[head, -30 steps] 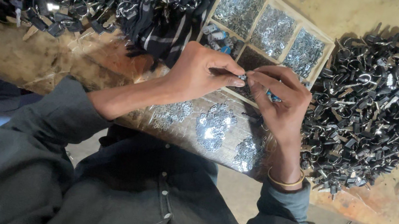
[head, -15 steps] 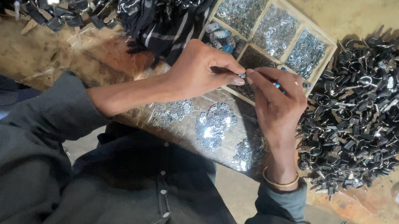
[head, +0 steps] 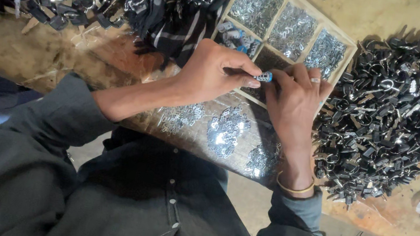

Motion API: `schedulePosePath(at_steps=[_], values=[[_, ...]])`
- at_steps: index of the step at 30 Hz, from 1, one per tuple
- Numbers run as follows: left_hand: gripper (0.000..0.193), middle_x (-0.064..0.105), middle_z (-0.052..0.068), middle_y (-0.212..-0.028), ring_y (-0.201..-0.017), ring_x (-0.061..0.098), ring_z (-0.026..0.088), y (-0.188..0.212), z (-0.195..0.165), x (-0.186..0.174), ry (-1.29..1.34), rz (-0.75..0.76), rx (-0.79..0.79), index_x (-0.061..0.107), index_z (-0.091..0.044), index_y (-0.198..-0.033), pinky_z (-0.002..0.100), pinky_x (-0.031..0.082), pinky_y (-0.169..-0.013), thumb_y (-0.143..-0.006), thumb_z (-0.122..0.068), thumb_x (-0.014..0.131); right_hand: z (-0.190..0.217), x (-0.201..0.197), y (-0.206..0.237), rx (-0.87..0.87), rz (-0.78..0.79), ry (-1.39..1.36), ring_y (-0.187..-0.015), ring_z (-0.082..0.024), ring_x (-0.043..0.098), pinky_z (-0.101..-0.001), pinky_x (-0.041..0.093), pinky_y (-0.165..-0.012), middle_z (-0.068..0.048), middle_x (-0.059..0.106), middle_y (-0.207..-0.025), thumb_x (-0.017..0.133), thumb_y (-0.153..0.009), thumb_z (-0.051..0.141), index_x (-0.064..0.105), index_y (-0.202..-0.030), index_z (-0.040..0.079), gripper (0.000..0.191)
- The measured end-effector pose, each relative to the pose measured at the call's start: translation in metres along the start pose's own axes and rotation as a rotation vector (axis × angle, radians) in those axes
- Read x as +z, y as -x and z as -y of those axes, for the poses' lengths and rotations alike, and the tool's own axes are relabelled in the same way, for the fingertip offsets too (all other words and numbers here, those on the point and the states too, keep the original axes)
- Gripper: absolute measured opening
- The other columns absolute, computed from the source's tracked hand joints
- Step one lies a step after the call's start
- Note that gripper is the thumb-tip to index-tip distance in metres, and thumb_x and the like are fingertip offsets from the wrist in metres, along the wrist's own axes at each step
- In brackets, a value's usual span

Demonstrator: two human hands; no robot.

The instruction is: The person sits at a workbench assembling metal whistles. They pick small metal parts from a compartment tray and from piles on the table, insert them into a blue whistle body held in the other hand, and set completed whistles with the finished pile.

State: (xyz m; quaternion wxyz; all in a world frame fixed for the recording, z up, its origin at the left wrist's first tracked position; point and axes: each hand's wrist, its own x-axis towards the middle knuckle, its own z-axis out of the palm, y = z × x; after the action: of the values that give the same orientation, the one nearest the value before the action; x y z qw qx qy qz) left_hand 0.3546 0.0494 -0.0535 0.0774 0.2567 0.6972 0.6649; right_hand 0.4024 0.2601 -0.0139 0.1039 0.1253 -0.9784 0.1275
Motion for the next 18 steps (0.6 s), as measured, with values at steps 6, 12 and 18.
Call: schedulePosePath(at_steps=[6,12,18], values=[[0.018,0.079,0.013,-0.096,-0.086,0.08,0.018,-0.001,0.002,0.0,-0.03,-0.003,0.027,0.079,-0.001,-0.102,0.027,0.065,-0.075,-0.086,-0.005,0.086,-0.006,-0.009,0.0,0.104,-0.033,-0.199,-0.097,-0.023,0.056,-0.0417,0.031,-0.088,0.0,0.066,-0.098,0.088,-0.089,0.013,0.079,-0.097,0.012,0.012],[0.018,0.08,0.013,-0.095,-0.087,0.081,0.018,-0.002,0.002,0.001,-0.017,0.015,0.003,0.078,0.0,-0.102,0.026,0.066,-0.074,-0.087,-0.006,0.085,0.0,0.001,0.005,0.159,-0.028,-0.912,-0.11,-0.018,0.058,-0.0313,0.047,-0.097,-0.008,0.062,-0.113,0.074,-0.101,-0.001,0.07,-0.108,0.0,0.008],[0.019,0.079,0.013,-0.096,-0.091,0.08,0.019,-0.001,-0.001,0.0,0.003,0.008,0.016,0.077,0.002,-0.102,0.027,0.066,-0.078,-0.087,-0.006,0.086,0.008,0.004,0.008,0.184,0.0,-0.974,-0.111,-0.018,0.061,-0.0286,0.049,-0.096,-0.01,0.063,-0.119,0.069,-0.102,-0.006,0.07,-0.112,-0.002,0.012]])
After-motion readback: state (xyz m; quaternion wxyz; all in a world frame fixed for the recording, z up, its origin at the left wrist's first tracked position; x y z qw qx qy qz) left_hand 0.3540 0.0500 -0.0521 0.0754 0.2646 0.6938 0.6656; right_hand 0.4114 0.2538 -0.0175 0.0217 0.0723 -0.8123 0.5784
